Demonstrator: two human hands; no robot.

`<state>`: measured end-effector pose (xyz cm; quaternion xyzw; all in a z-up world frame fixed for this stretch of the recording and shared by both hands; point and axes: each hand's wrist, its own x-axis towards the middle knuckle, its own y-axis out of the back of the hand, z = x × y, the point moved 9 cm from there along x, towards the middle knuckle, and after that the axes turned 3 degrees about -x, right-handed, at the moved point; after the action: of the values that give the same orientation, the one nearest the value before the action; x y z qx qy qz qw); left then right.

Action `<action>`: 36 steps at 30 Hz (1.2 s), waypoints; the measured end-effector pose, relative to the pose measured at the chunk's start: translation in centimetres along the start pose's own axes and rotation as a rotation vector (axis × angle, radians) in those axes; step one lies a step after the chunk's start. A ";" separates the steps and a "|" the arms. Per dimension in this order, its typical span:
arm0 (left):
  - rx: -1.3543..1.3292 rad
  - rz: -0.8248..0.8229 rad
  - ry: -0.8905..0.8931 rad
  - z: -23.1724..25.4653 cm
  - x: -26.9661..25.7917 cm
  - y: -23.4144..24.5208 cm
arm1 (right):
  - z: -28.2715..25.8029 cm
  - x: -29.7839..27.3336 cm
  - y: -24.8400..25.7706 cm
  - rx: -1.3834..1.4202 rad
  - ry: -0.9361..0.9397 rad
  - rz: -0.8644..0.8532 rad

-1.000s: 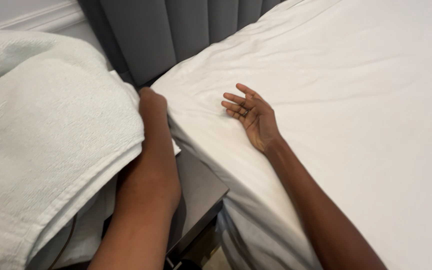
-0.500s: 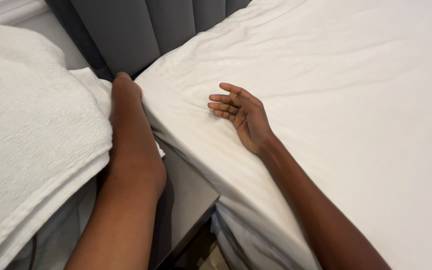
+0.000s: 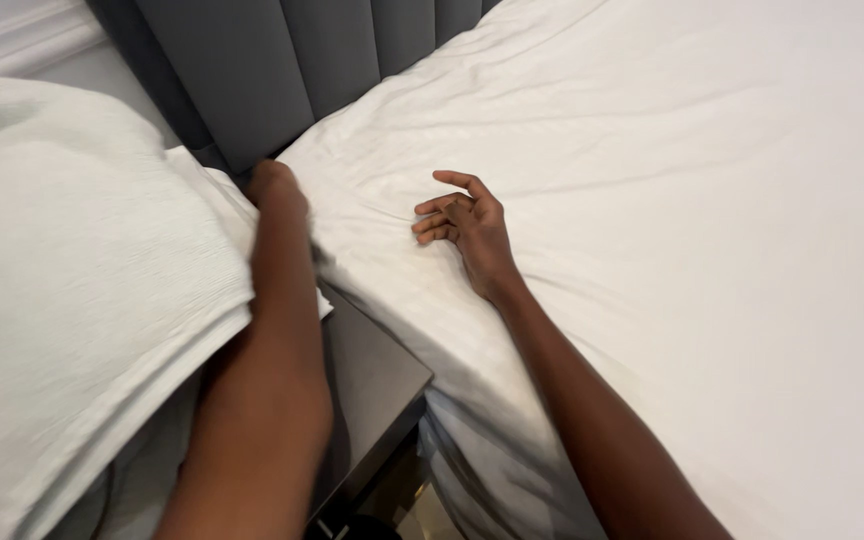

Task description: The person spreads a white fitted sheet over a mattress, smoothing the surface and tucking the edges under the mattress at each corner. The person works around the bed, adjusting the sheet to fit snugly and ensuring the surface is flat.

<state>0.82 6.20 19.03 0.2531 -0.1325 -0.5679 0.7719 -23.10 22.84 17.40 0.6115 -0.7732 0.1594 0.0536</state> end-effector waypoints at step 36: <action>0.528 -0.125 -0.254 -0.9 -11.2 -6.6 | 7.2 -26.3 -1.4 -0.300 -0.586 -0.121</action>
<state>-7.63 15.48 15.65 0.3797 -0.3554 -0.5873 0.6202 -14.52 44.69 3.54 0.6615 -0.7328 -0.1423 -0.0724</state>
